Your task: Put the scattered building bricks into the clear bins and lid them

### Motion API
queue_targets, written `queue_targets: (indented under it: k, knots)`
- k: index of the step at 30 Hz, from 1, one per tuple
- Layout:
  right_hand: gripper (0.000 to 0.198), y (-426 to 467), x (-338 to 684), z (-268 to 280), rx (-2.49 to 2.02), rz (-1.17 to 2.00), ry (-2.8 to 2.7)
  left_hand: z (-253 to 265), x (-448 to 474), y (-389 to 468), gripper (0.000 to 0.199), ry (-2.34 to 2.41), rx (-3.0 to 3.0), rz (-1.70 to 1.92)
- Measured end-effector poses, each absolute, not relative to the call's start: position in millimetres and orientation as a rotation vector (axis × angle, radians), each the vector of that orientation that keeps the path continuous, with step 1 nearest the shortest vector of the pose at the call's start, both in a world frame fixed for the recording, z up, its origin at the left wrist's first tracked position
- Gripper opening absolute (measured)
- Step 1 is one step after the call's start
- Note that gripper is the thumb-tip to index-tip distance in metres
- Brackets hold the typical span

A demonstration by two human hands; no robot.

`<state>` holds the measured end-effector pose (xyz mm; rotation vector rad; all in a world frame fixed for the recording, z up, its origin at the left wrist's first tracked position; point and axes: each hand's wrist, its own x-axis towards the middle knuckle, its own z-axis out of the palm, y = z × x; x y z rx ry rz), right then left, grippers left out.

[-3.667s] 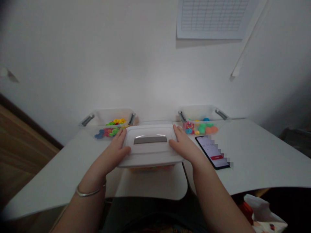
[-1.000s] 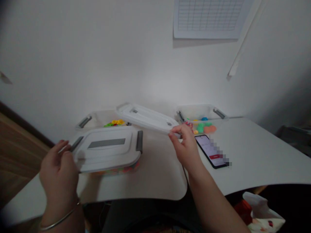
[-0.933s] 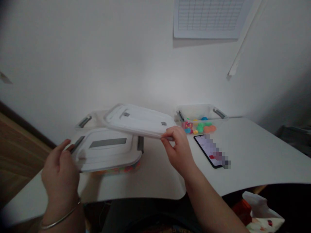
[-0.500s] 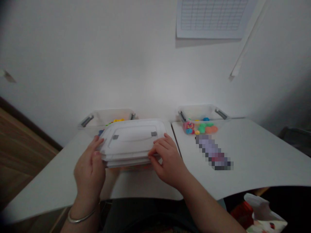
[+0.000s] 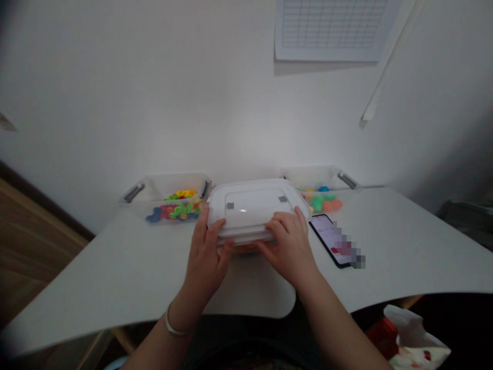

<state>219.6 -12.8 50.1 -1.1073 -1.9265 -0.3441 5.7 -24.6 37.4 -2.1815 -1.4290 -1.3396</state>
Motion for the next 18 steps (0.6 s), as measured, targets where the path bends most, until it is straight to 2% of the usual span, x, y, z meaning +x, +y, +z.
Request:
queue_targets:
  k: [10, 18]
  knots:
    - [0.023, 27.0, 216.2, 40.9, -1.109, -0.4, -1.925, 28.8, -2.3, 30.1, 0.038, -1.313, -2.219, -1.296]
    - [0.02, 44.7, 203.6, 47.5, -1.171, -0.369, -1.95, 33.5, -9.0, 57.0, 0.045, -1.424, -2.166, -1.135]
